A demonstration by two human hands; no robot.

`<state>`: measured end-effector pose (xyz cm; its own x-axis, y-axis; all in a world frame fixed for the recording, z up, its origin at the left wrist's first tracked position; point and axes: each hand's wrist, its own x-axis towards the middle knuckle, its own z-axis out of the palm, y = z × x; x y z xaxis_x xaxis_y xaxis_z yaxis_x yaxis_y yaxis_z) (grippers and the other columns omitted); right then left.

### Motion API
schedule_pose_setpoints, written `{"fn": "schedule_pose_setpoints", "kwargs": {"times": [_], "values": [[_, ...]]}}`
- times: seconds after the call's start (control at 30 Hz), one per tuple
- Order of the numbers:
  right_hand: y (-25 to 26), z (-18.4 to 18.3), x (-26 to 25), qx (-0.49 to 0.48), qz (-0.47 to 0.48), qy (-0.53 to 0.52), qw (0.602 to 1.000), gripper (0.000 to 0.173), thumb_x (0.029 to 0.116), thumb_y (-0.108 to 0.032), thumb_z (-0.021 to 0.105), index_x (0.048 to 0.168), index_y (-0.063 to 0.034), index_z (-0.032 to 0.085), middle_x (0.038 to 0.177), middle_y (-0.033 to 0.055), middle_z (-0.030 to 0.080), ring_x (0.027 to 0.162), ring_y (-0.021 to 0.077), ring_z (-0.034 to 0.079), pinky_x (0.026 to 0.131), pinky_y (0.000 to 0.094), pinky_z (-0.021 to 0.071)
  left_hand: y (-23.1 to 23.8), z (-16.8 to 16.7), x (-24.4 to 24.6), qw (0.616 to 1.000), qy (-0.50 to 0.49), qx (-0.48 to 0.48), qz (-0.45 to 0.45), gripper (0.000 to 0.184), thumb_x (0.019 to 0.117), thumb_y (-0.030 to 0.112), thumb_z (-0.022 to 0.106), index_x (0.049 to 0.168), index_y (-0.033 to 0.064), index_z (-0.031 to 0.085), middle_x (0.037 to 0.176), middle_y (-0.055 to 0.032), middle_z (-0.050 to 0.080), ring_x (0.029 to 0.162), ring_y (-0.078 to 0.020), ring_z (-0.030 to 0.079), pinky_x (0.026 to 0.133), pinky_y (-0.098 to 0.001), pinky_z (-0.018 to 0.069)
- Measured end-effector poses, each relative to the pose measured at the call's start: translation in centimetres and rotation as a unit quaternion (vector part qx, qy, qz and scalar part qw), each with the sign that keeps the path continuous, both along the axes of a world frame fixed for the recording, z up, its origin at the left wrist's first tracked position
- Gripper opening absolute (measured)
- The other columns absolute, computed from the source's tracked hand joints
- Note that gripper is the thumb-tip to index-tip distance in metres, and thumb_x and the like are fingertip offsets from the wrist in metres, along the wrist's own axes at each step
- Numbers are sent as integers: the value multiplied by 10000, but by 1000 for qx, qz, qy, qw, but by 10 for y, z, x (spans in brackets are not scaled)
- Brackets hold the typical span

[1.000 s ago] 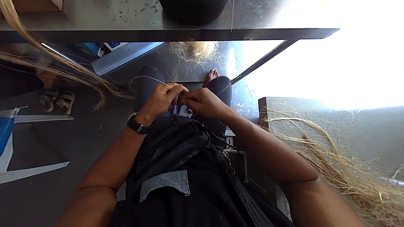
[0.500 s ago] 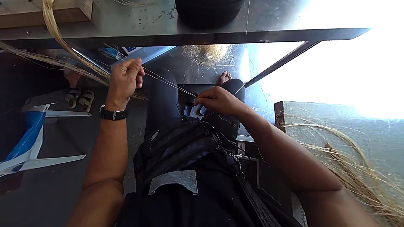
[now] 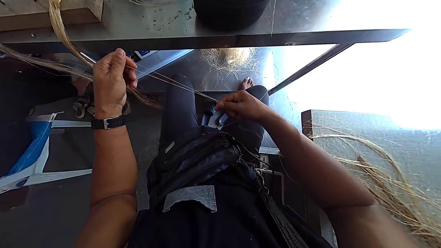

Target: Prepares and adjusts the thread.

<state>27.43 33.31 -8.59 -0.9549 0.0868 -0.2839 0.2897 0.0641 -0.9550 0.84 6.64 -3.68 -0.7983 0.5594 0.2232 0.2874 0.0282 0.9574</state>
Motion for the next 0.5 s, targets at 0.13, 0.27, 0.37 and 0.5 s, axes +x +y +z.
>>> {"fn": "schedule_pose_setpoints", "kwargs": {"times": [0.13,0.27,0.37,0.5], "values": [[6,-4,-1,-85,1,33,996,188,1054,-108,573,1096,6,717,587,-5,541,422,27,419,382,174,350,-3,1,-4,1000,-19,-8,13,398,1131,331,367,1082,111,695,704,78,666,543,-44,614,510,-201,541],[8,-6,-2,-116,-15,51,992,176,1045,-101,583,1066,6,721,582,-11,538,424,28,427,384,175,358,-4,2,-7,999,-27,-15,20,400,1129,344,373,1079,115,697,706,83,673,555,-38,627,526,-199,553],[6,-6,-1,-93,-35,52,994,157,1034,-103,609,1035,-2,728,589,-13,553,430,23,427,391,171,352,-4,5,-7,999,-32,-13,17,446,1132,384,323,1180,119,678,792,60,714,572,-58,639,526,-216,554],[7,-11,-4,-79,-86,60,991,146,1027,-108,623,1029,-1,723,588,-12,566,439,24,455,397,174,372,-4,8,-8,994,-19,-6,109,456,1123,434,332,1478,170,444,1070,-7,704,669,-144,689,589,-283,600]]}}
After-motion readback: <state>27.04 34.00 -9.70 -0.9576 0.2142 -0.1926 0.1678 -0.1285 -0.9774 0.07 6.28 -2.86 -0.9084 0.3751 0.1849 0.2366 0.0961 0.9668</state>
